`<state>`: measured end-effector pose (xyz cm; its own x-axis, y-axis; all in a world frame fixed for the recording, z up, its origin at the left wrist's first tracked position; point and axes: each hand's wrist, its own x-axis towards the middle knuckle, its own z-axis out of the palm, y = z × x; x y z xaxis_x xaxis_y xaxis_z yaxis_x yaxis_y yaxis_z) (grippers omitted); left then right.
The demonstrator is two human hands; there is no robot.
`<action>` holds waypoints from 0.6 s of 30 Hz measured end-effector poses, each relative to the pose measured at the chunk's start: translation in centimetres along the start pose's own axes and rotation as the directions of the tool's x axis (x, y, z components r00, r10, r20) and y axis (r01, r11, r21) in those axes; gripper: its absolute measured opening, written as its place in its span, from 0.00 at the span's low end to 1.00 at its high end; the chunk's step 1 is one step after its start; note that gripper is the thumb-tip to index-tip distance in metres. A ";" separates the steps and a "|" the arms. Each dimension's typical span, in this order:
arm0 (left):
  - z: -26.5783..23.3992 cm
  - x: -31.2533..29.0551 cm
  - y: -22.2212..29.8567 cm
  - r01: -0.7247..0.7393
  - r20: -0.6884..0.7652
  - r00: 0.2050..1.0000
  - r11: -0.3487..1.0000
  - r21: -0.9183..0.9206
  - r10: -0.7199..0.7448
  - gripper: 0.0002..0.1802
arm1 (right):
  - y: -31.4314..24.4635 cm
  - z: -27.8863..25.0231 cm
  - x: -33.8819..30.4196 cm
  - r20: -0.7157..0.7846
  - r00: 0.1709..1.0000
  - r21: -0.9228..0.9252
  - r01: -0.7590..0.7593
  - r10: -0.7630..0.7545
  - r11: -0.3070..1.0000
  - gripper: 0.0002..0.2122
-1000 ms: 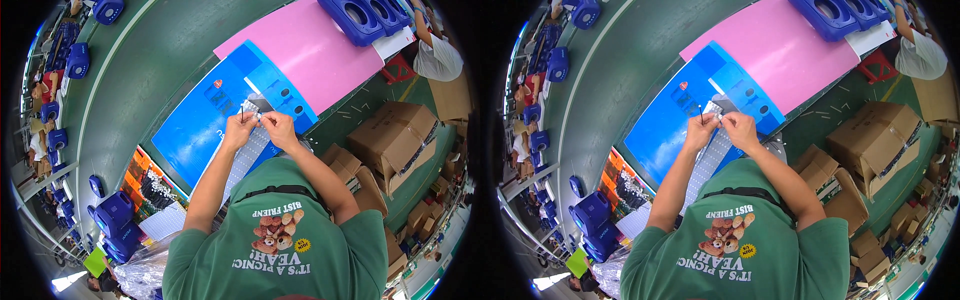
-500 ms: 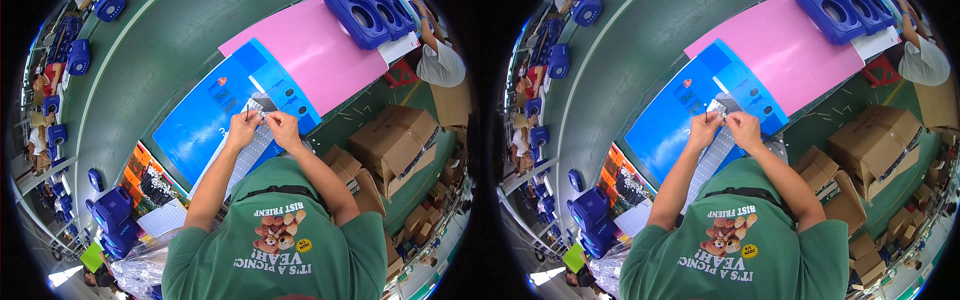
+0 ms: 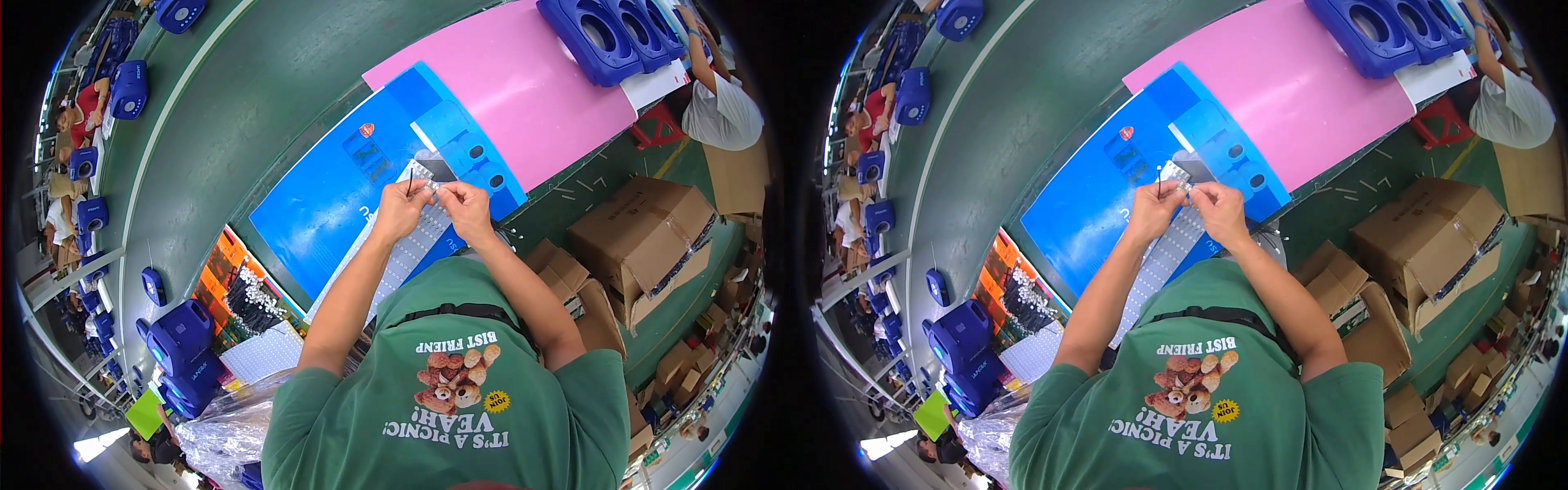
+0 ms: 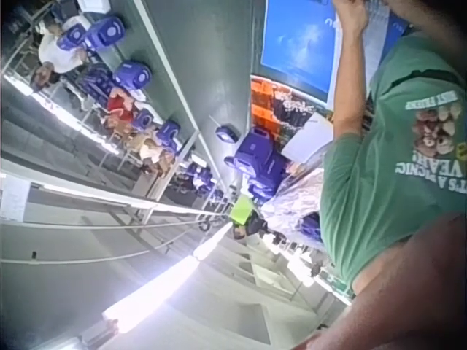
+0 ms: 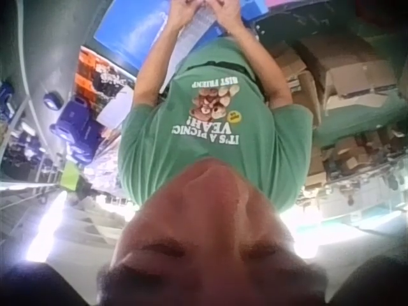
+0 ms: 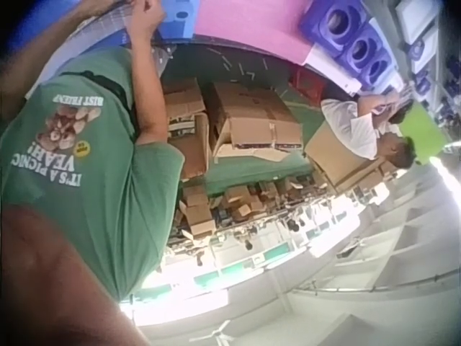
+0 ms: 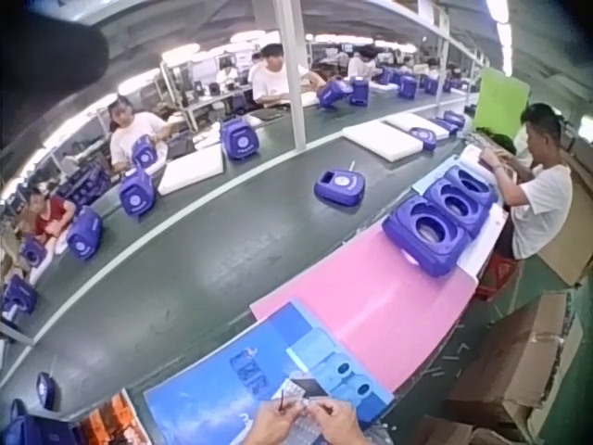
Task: The person assembles electronic lighting components by connecting wiring harnesses to LED strips and placing the LED strips into plastic housings, using tweezers for precise manipulation.
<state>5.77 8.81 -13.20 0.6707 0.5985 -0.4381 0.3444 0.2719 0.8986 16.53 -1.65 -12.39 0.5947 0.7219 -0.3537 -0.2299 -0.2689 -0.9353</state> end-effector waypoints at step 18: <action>0.0 -0.3 0.1 -0.015 0.030 1.000 0.980 0.200 0.009 0.07 | -0.4 0.0 -0.3 0.042 0.937 -0.447 0.329 -0.347 0.832 0.07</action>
<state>5.58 8.61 -12.97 0.6933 0.5781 -0.4303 0.4588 0.1065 0.8821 16.43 -1.77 -11.90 0.6046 0.7965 -0.0063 0.3485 -0.2715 -0.8971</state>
